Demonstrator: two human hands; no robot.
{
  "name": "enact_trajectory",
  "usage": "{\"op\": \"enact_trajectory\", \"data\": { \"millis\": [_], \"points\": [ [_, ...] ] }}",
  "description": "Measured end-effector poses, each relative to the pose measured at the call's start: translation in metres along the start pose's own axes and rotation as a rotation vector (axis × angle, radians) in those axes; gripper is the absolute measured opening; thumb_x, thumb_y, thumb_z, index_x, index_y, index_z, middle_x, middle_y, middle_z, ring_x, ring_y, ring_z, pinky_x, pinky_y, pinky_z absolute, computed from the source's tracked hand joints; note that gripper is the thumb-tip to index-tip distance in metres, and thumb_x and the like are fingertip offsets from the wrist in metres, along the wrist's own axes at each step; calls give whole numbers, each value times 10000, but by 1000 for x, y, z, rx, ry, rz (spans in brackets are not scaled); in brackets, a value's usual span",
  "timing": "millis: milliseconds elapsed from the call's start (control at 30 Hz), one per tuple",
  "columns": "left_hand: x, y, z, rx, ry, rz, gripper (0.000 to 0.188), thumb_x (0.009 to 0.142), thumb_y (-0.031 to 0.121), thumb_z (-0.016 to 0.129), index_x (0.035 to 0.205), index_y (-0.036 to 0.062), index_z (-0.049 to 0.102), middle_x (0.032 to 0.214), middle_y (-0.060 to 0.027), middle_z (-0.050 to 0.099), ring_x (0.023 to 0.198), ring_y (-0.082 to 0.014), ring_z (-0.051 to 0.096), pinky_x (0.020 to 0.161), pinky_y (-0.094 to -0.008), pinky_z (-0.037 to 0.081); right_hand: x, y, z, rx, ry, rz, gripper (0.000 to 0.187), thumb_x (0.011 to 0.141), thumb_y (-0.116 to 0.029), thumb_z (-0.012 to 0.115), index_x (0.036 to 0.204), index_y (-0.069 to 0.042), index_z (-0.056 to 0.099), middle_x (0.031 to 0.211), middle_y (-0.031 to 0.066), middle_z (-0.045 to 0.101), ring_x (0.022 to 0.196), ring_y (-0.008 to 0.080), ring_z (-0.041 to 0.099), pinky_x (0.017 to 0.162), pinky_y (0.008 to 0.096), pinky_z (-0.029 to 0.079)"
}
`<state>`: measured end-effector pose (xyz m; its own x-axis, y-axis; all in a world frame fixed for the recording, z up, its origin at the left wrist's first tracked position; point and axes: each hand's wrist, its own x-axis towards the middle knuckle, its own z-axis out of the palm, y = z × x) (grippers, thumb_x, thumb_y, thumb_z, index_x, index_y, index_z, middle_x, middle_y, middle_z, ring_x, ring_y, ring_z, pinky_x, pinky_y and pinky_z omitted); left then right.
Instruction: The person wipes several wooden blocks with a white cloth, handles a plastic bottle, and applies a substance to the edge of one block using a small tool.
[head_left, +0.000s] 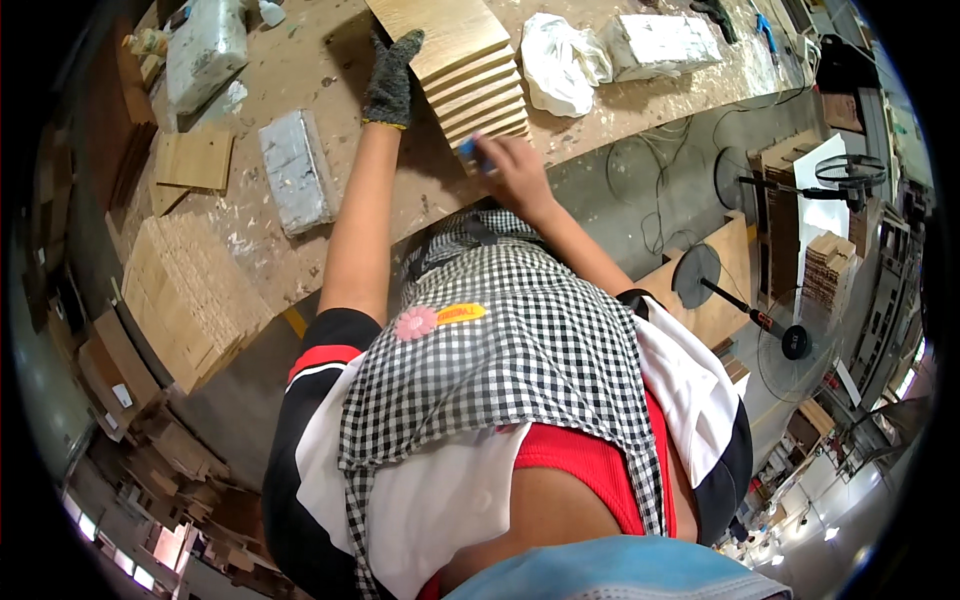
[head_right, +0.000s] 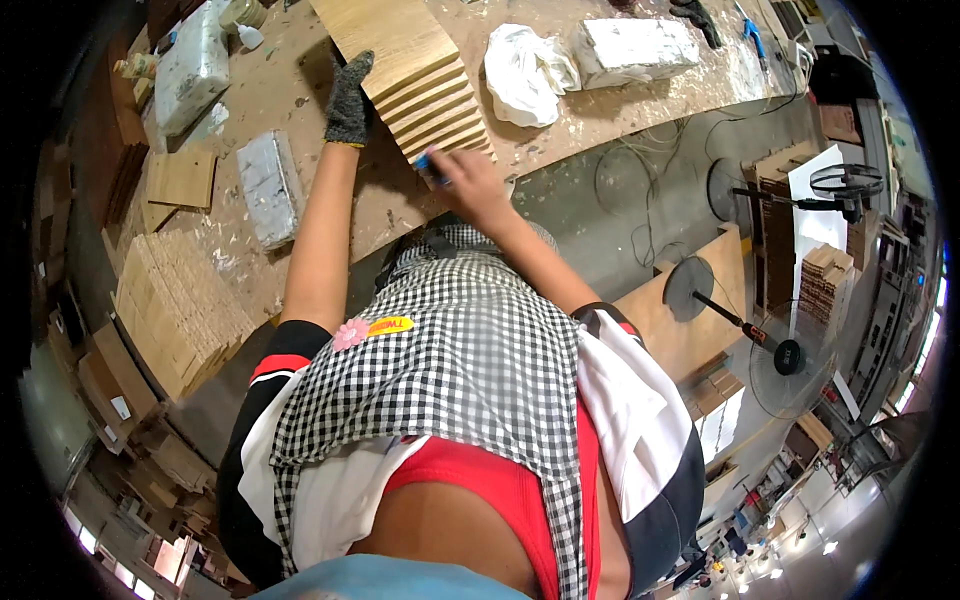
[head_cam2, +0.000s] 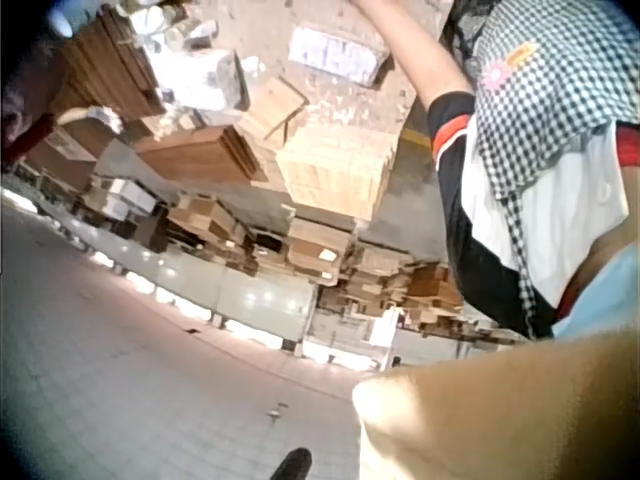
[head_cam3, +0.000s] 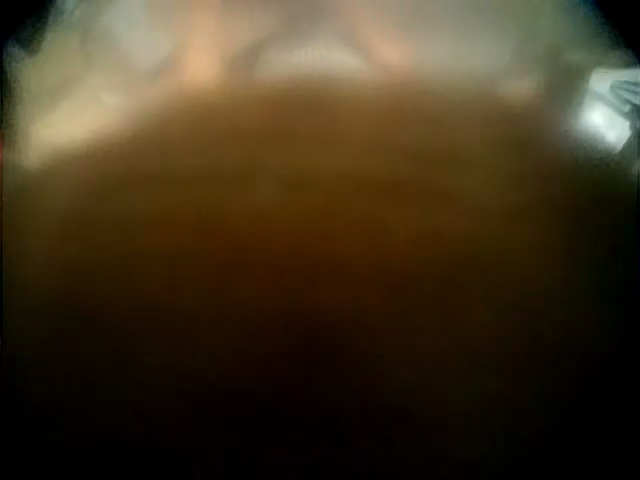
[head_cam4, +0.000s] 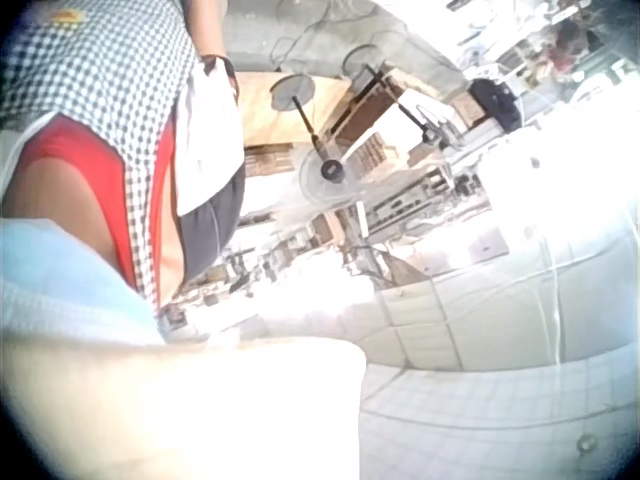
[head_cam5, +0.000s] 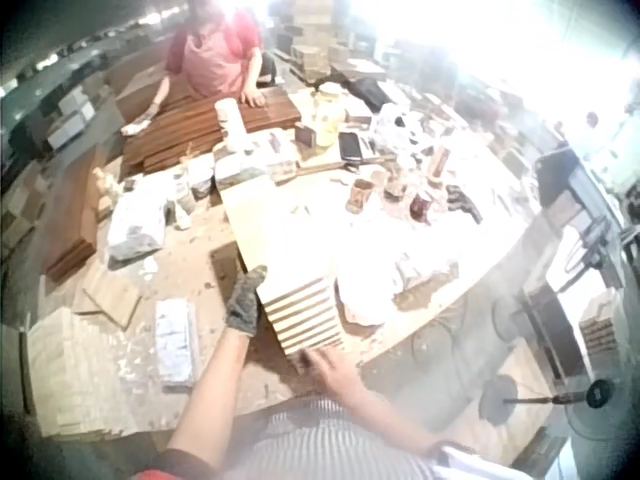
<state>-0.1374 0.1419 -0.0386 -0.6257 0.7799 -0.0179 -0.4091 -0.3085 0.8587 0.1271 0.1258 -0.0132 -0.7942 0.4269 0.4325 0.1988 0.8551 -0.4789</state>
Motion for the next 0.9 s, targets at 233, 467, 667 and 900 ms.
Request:
{"op": "enact_trajectory", "data": {
  "millis": [233,467,667,900],
  "points": [
    [-1,4,-4,-28,-33,-16,739,848,161,700,1477,93,319,1300,-81,538,1176,-219,522,1013,-352,429,-12,42,-27,-111,201,384,533,813,-95,690,1299,-12,488,1071,178,573,945,339,557,842,413,466],
    [-4,6,-3,22,-19,-16,648,842,184,673,1417,82,395,1270,-123,560,1166,-277,562,981,-406,489,-23,26,-2,-15,172,251,624,771,-118,735,1327,-26,467,1096,182,560,979,353,555,855,431,463],
    [-4,8,-7,54,-59,3,646,857,189,653,1433,93,375,1288,-115,554,1178,-264,557,983,-413,488,-19,-21,37,-124,-113,-96,525,789,-151,633,1295,-51,532,1053,100,559,909,252,561,782,371,476],
    [-8,14,-1,-8,-61,-89,641,862,187,648,1434,93,374,1291,-119,554,1177,-272,560,981,-418,492,-23,-20,27,-62,-86,-33,526,793,-180,655,1309,-169,554,1063,103,552,912,260,551,809,381,474]
  ]
}}
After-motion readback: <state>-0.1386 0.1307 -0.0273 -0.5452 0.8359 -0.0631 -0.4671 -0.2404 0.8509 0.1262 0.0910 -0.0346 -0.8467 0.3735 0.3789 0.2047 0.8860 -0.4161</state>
